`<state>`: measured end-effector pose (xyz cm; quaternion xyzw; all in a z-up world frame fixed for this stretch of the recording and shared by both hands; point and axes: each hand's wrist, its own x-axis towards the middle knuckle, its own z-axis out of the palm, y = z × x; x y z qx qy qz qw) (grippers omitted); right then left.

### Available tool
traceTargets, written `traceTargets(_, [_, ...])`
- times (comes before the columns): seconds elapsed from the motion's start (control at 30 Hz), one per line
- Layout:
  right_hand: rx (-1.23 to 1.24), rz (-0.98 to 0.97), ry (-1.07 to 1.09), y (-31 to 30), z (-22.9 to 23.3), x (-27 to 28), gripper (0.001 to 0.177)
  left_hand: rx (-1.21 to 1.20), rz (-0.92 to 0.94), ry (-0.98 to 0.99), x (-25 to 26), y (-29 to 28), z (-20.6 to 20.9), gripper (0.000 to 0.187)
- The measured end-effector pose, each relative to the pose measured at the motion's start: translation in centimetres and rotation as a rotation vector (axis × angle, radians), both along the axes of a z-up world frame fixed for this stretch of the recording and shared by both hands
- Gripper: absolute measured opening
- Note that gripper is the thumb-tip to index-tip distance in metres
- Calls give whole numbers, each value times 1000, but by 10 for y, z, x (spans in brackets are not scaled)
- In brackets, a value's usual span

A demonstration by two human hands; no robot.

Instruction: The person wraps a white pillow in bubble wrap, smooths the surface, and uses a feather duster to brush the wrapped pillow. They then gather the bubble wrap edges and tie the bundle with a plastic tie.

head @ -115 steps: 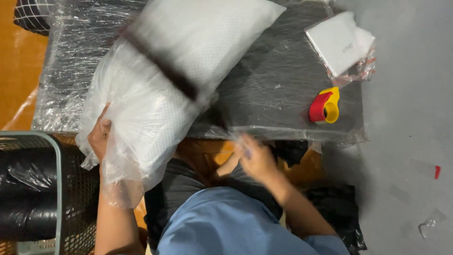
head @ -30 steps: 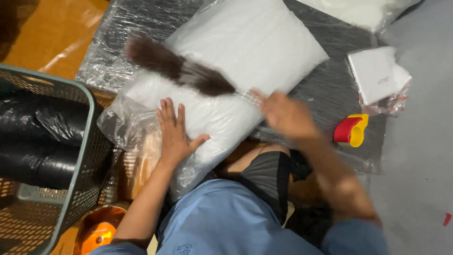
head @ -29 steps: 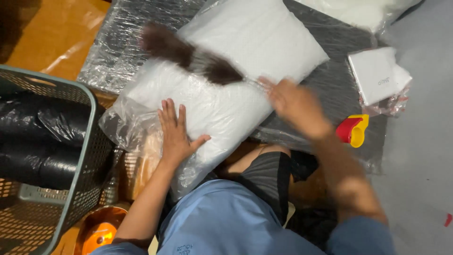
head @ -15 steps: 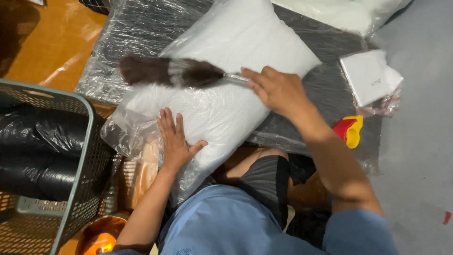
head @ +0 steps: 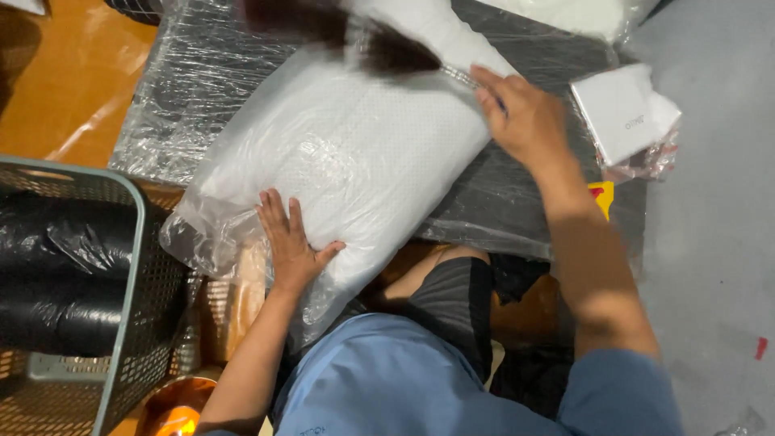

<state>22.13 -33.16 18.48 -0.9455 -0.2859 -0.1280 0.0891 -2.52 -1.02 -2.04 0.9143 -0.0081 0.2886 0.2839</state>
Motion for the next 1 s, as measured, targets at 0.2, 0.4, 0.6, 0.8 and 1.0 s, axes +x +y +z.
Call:
traceTargets(0.2, [-69,-390,23,-75,-77,45,41,-14,-22,-17,0,2,-4,112])
traceTargets(0.4, [393,-167,-22,-82,-61,-26,31,-61,46,-72,11,-1,-19,119])
traceTargets(0.6, [21,-645,-164,-146,-141,-35,33,-43,46,-91,13,0,-22,118])
traceTargets(0.8, [503,-162,-186,-37,-58,-90,42,-43,61,-150,16,-5,-42,117])
traceTargets(1.0, [-3,86,194,71,-4,-148,49,-10,94,-183,15,-6,-83,116])
